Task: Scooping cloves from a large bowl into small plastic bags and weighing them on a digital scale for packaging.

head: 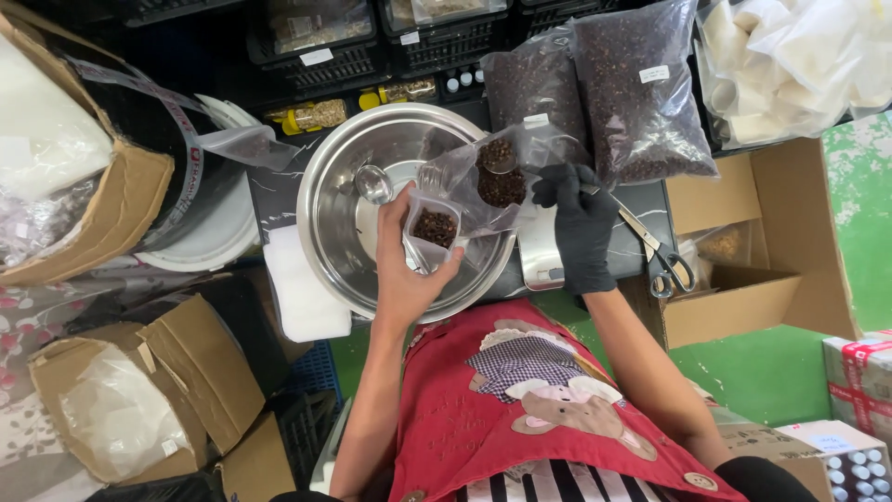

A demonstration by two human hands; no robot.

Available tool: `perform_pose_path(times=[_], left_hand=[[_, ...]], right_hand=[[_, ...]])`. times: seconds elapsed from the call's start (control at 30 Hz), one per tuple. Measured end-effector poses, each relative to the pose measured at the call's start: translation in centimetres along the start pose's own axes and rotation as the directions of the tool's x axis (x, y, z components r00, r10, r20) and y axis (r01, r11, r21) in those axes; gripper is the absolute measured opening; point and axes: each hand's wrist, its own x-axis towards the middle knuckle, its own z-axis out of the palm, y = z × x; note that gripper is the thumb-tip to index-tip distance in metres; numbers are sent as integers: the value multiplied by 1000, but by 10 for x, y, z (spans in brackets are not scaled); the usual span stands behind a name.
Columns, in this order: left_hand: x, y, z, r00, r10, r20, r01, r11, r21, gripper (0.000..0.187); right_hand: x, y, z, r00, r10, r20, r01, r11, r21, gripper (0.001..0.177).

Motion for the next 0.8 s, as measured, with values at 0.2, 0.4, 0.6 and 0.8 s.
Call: perform_pose_path(times=[0.2, 0.4, 0.6, 0.8], left_hand=[[-2, -4, 1, 999, -18, -33, 19, 999, 43, 89], [-1, -6, -2, 994, -103, -36, 106, 990, 93, 94], [7, -18, 4, 990, -144, -1, 140, 964, 227, 98], [17, -29, 17, 992, -126, 30, 111, 943, 313, 98]], right_hand=[[-10, -20, -13, 995, -11, 96, 9, 1000, 17, 35], [-15, -40, -41, 995, 35, 90, -35, 999, -4, 40], [-12, -64, -56, 997, 17, 81, -10, 996, -84, 41], [-24, -121, -46, 996, -87, 2, 87, 994, -73, 34]])
